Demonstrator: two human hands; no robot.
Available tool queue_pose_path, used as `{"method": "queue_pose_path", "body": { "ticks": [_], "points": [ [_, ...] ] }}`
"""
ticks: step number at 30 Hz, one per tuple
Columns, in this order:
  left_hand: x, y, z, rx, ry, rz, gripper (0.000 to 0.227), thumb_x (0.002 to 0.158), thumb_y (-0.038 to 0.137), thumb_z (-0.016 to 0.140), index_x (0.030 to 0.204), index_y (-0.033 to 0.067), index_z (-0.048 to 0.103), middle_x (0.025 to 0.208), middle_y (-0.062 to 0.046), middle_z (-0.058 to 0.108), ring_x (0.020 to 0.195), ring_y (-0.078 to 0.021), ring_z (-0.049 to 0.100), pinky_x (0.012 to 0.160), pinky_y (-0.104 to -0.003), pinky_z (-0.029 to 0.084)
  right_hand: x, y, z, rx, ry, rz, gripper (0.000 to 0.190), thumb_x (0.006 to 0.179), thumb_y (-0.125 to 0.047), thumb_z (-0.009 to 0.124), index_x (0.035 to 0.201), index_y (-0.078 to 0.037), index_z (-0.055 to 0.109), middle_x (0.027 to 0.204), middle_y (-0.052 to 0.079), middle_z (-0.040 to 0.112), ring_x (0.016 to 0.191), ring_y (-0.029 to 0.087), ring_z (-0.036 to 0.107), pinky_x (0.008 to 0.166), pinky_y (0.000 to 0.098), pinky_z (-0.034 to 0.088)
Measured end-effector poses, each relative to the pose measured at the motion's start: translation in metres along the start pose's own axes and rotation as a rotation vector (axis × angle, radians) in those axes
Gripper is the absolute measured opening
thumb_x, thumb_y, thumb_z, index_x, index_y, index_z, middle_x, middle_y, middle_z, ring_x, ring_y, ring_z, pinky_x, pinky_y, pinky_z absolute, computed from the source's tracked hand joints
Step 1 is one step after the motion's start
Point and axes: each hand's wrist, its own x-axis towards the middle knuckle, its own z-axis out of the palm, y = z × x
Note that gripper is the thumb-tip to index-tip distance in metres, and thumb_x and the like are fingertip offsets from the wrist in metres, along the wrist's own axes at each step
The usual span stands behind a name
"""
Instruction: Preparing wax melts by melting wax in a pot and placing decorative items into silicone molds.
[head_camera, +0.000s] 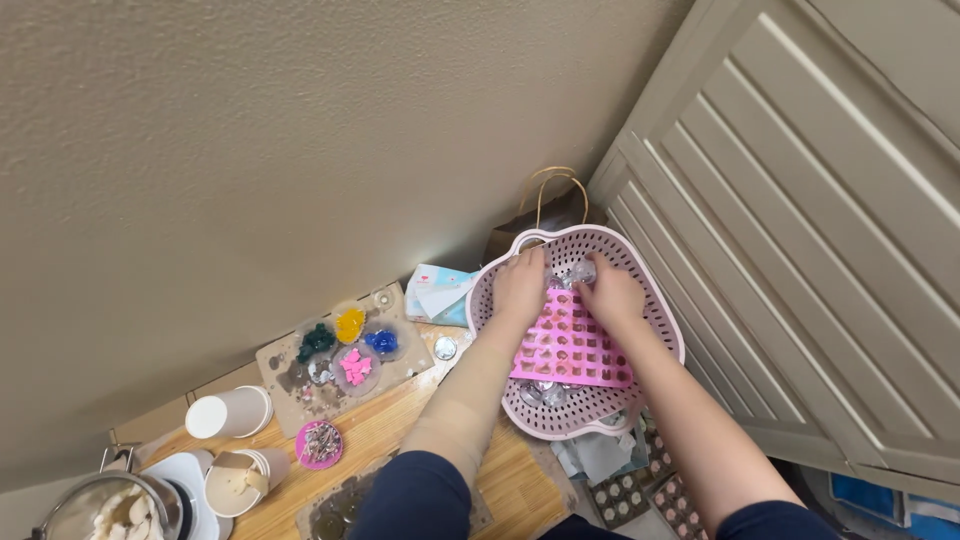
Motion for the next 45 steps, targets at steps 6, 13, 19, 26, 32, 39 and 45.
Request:
{"method": "queue_pose_path", "body": {
  "ticks": [6,13,19,26,32,39,45],
  "points": [
    [0.007,-0.012,0.031,0.081,-0.136,0.047,0.038,0.087,0.002,0.067,0.121,0.0053,0.052,0.124,-0.016,0.059,0.111,-0.0328,0.065,0.084,-0.047,0.058,-0.015,-0.011,-0.028,0.063,-0.075,0.055,0.071,0.076,-0.039,0.082,0.138,-0.018,0.057,0.084,0.015,0.075,0.082,0.035,0.074,0.074,0.0486,0.058],
    [-0.004,0.013,-0.001,0.119,-0.172,0.070,0.065,0.081,0.024,0.077,0.137,0.0100,0.047,0.126,-0.017,0.051,0.109,-0.0364,0.061,0.078,-0.048,0.057,-0.049,0.012,-0.023,0.247,-0.083,0.071,0.063,0.078,-0.030,0.080,0.136,-0.014,0.060,0.076,0.013,0.073,0.073,0.031,0.074,0.072,0.0439,0.058],
    [-0.020,0.016,-0.042,0.150,-0.098,0.066,0.089,0.073,0.028,0.082,0.146,0.0028,0.036,0.125,-0.017,0.051,0.113,-0.0344,0.059,0.081,-0.047,0.055,-0.091,-0.002,-0.041,0.359,-0.035,0.002,0.055,0.079,-0.027,0.080,0.129,-0.009,0.065,0.073,0.010,0.071,0.066,0.023,0.071,0.066,0.0372,0.056],
    [-0.093,0.007,-0.147,-0.082,0.117,-0.075,0.072,0.083,0.026,0.079,0.143,0.0057,0.046,0.125,-0.019,0.053,0.110,-0.0385,0.060,0.084,-0.048,0.054,-0.172,-0.016,-0.022,0.633,-0.189,-0.066,0.035,0.086,-0.018,0.075,0.119,-0.008,0.071,0.073,0.001,0.067,0.061,0.009,0.058,0.058,0.0259,0.049],
    [-0.250,-0.020,-0.215,-0.325,0.467,-0.236,0.050,0.092,0.019,0.074,0.135,0.0030,0.053,0.123,-0.016,0.058,0.115,-0.0319,0.062,0.096,-0.042,0.052,-0.244,-0.032,0.046,0.642,-0.721,-0.140,0.022,0.089,-0.016,0.073,0.108,-0.007,0.077,0.081,-0.002,0.073,0.072,0.008,0.062,0.069,0.0256,0.053],
    [-0.468,-0.092,-0.150,-0.421,0.743,-0.915,0.040,0.097,0.019,0.067,0.130,-0.0008,0.058,0.120,-0.018,0.061,0.106,-0.0272,0.064,0.096,-0.037,0.051,-0.291,-0.067,0.119,0.707,-0.774,-0.035,0.047,0.088,-0.014,0.071,0.134,-0.008,0.062,0.105,0.001,0.070,0.091,0.014,0.065,0.085,0.0287,0.055],
    [-0.553,-0.150,-0.066,-0.228,0.536,-1.186,0.054,0.097,0.035,0.065,0.134,-0.0041,0.056,0.119,-0.022,0.066,0.108,-0.0338,0.065,0.096,-0.042,0.051,-0.304,-0.090,0.151,0.723,-0.805,0.076,0.063,0.089,-0.011,0.069,0.147,-0.006,0.047,0.104,0.007,0.066,0.088,0.017,0.065,0.079,0.0318,0.054]
  ]
}}
